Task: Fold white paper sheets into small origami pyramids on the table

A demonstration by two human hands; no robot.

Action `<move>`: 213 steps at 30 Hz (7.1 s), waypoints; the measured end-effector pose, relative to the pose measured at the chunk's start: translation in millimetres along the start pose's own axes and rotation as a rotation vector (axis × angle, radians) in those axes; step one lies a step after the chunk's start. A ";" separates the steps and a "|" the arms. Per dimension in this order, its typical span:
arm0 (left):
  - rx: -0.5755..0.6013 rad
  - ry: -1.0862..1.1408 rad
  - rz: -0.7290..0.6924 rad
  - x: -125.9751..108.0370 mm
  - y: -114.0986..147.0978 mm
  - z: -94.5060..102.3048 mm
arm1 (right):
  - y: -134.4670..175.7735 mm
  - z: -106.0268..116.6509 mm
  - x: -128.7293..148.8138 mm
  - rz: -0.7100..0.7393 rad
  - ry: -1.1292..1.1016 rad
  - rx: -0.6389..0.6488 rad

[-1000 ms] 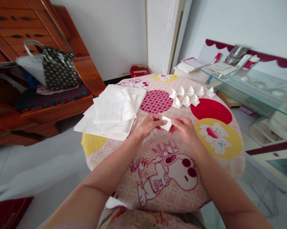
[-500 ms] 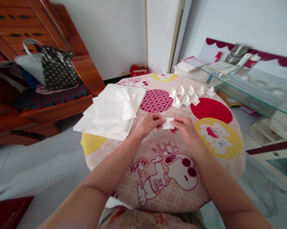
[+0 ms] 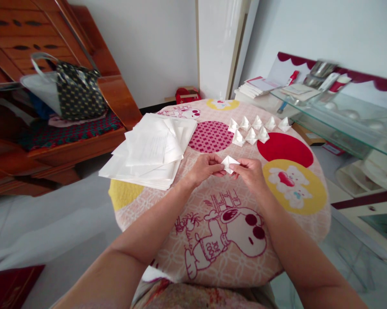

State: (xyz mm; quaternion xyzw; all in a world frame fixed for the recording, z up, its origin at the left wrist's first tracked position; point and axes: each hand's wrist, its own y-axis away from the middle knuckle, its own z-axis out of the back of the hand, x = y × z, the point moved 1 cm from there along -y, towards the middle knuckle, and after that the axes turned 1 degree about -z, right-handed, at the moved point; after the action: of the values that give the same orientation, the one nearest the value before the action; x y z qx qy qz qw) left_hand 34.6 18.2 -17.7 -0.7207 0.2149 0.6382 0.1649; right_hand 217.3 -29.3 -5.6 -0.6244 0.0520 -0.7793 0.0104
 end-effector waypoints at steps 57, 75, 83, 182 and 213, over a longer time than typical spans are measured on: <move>0.165 -0.919 -0.171 -3.7 -4.9 14.2 | -1.9 -2.0 -1.8 -0.017 0.617 0.294; 0.010 -0.943 -0.029 -1.9 -9.1 9.3 | -5.9 -4.7 0.0 -0.182 0.632 0.216; -0.030 -0.983 -0.019 -1.4 -11.1 6.1 | -5.2 -8.4 5.5 -0.158 0.724 0.218; -0.048 -0.075 0.116 -23.9 7.4 1.7 | 5.7 -1.5 7.4 -0.078 -0.176 0.164; 0.247 0.018 0.290 -21.7 10.9 6.9 | 0.2 17.4 7.2 -0.011 -0.177 0.241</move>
State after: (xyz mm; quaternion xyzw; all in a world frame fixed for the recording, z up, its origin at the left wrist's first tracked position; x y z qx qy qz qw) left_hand 21.1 14.6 3.3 -0.6622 0.3945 0.6176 0.1563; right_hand 232.7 -31.3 5.1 -0.6850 -0.0467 -0.7220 0.0855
